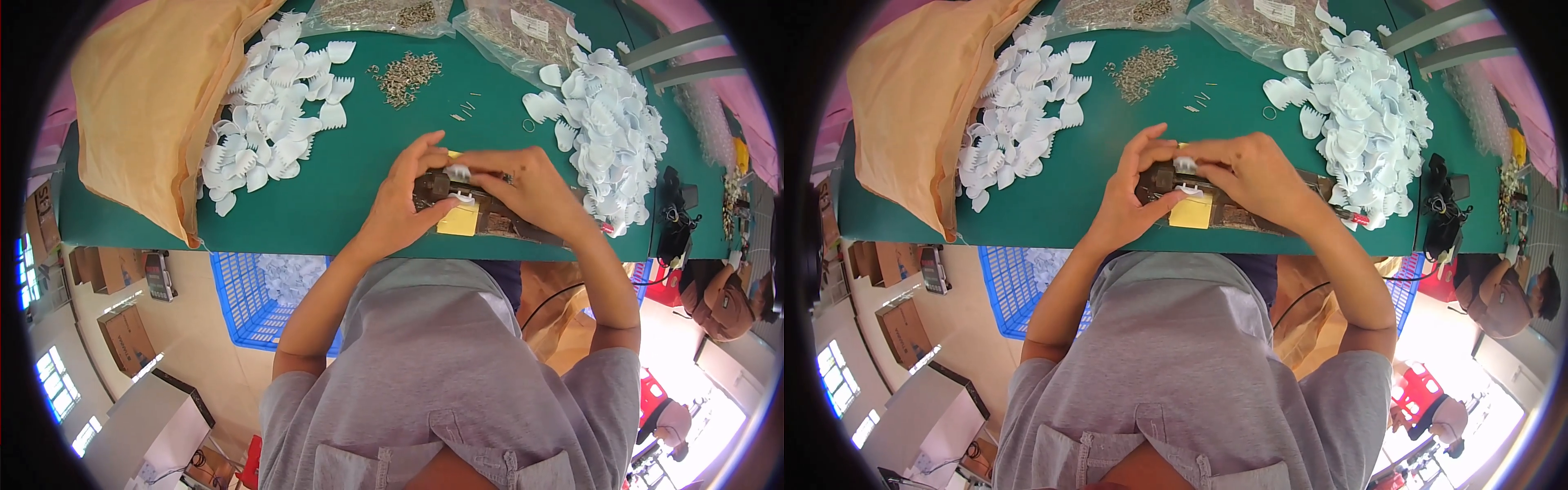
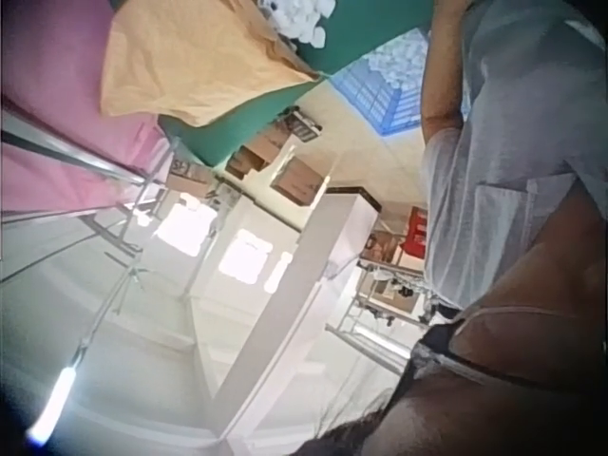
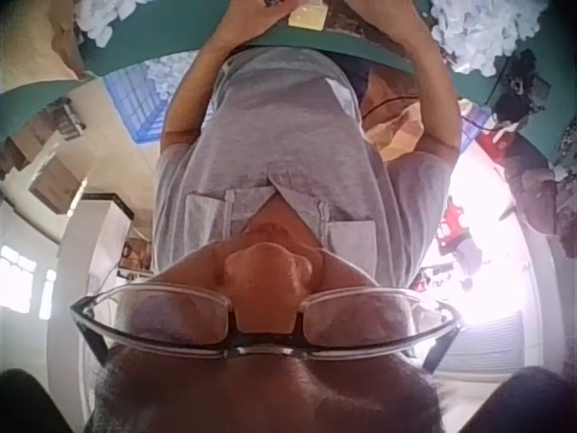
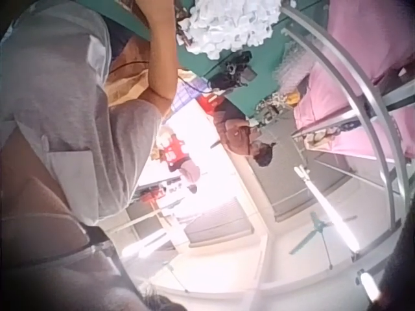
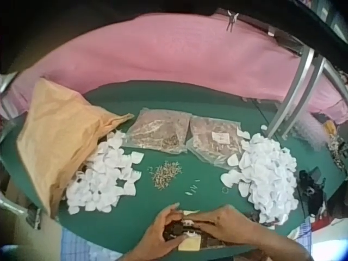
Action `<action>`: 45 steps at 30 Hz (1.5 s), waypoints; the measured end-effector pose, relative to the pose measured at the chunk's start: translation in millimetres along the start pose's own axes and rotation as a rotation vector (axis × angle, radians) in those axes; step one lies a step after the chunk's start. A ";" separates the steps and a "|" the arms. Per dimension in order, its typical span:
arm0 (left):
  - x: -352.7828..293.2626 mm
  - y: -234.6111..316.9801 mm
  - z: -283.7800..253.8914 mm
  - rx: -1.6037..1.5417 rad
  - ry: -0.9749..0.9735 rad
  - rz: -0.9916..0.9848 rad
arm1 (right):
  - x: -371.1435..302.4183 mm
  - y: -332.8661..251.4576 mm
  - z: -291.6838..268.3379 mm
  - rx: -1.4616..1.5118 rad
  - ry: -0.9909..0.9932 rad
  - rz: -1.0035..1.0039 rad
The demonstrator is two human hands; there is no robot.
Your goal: The person assembles hair claw clips by positioning plastic clip halves and metal springs on a table fixture and securing them with metal pins using a mechanical assembly tool.
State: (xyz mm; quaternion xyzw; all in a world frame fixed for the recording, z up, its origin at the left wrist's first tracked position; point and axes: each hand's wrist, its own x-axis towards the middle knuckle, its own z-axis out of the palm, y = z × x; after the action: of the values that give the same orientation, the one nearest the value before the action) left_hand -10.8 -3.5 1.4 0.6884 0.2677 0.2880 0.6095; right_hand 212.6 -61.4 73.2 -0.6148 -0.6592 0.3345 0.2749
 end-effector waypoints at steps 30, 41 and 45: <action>1.3 0.8 -0.7 0.123 0.010 0.124 | 5.3 -3.2 -6.8 -0.241 -0.085 -0.252; 2.0 5.9 -2.7 0.266 -0.009 0.218 | 20.2 39.7 -5.4 -0.210 0.073 -0.034; 2.4 4.6 -4.2 0.264 -0.013 0.223 | 34.0 37.5 -3.5 -0.303 0.027 0.013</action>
State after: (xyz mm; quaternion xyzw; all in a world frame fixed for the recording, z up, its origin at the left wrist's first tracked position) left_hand -12.0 0.5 6.5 0.7897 0.2211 0.3120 0.4796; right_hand 235.7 -26.5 44.5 -0.6580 -0.6943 0.2249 0.1855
